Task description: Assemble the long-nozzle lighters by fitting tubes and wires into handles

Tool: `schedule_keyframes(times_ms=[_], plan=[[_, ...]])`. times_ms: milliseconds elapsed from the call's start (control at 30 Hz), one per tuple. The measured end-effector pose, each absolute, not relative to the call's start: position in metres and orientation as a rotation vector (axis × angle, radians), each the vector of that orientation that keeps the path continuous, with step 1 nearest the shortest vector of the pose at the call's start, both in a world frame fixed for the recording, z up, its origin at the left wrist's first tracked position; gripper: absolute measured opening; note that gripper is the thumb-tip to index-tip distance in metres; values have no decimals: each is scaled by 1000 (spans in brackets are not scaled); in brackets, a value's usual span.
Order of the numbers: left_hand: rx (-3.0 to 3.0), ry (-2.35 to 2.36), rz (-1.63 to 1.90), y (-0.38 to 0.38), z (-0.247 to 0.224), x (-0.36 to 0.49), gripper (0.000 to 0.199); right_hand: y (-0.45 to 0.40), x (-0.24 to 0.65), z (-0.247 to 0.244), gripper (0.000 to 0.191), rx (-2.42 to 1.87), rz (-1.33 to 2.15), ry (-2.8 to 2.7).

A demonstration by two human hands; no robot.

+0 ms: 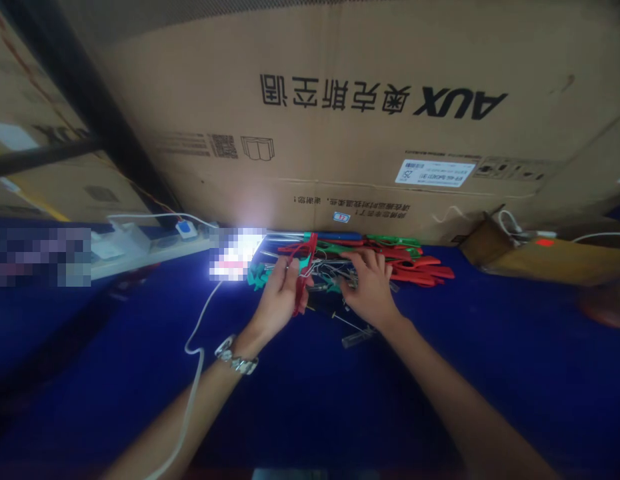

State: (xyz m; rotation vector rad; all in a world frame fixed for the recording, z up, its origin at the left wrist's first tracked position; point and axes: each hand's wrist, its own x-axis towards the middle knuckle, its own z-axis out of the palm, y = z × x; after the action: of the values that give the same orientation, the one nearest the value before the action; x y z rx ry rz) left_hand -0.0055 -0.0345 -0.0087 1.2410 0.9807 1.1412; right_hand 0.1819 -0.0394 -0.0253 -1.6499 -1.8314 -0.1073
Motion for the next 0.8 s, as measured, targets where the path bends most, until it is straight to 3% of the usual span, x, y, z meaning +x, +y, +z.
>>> schedule_keyframes(times_ms=[267, 500, 800], plan=[[1293, 1021, 1064, -25, -8, -18, 33, -21, 185, -23, 11, -1469, -146, -2015], [1390, 957, 1012, -18, -2, -36, 36, -29, 196, -7, 18, -1158, 327, -1952], [1495, 884, 1065, -18, 6, -44, 42, -55, 187, 63, 22, -1111, 64, -2261]])
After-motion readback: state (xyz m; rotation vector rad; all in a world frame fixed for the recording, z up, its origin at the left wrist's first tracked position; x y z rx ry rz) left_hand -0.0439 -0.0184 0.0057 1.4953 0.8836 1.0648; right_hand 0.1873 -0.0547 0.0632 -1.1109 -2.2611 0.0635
